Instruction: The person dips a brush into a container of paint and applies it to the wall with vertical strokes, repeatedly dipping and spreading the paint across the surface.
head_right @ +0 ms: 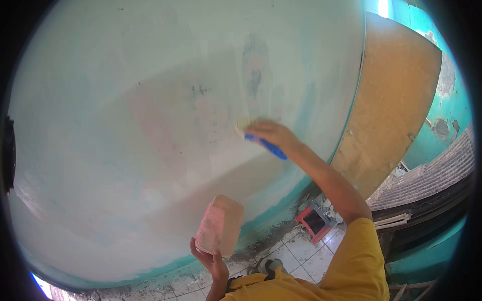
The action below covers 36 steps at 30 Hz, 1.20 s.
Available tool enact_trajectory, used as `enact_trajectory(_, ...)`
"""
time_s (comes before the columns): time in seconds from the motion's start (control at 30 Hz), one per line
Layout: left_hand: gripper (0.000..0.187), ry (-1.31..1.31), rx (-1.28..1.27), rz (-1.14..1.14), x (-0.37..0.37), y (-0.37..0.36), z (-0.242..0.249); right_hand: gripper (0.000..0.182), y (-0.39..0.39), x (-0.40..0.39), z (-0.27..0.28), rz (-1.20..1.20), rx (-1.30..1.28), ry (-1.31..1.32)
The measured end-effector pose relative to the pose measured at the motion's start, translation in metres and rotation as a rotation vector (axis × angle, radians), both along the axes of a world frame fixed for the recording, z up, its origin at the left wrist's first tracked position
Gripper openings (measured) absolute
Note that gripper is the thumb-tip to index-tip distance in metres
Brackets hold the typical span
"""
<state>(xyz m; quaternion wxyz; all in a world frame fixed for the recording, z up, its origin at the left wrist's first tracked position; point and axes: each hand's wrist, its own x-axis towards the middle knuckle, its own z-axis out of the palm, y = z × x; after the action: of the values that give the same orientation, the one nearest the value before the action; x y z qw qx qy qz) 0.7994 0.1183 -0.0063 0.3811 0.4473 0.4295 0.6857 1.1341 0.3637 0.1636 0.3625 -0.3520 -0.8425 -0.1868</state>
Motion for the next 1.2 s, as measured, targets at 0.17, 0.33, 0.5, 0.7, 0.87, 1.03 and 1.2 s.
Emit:
enact_trajectory(0.17,0.106,-0.028,-0.017,-0.002,0.003,-0.001,-0.003,0.034,-0.013,0.000,0.014,0.150,-0.186,0.009)
enact_trajectory(0.33,0.107,-0.038,-0.019,0.037,0.021,-0.004,0.001,0.028,0.017,0.015,0.157,0.072,0.144,0.139)
enact_trajectory(0.5,0.110,-0.015,-0.043,0.069,0.044,-0.010,0.010,0.031,0.006,0.013,0.176,-0.007,0.307,0.256)
enact_trajectory(0.7,0.107,-0.059,-0.044,0.116,0.063,-0.016,0.012,0.037,-0.011,0.014,0.024,0.015,-0.201,-0.122)
enact_trajectory(0.87,0.105,-0.042,-0.043,0.168,0.075,-0.019,-0.001,0.033,0.019,0.026,0.076,0.197,-0.051,-0.108)
enact_trajectory(1.03,0.106,-0.094,-0.035,0.162,0.093,-0.020,0.005,0.030,0.017,0.014,0.224,0.147,0.386,0.037)
enact_trajectory(1.2,0.106,-0.100,-0.058,0.198,0.099,-0.023,-0.001,0.033,0.018,0.005,0.177,-0.043,0.312,0.059)
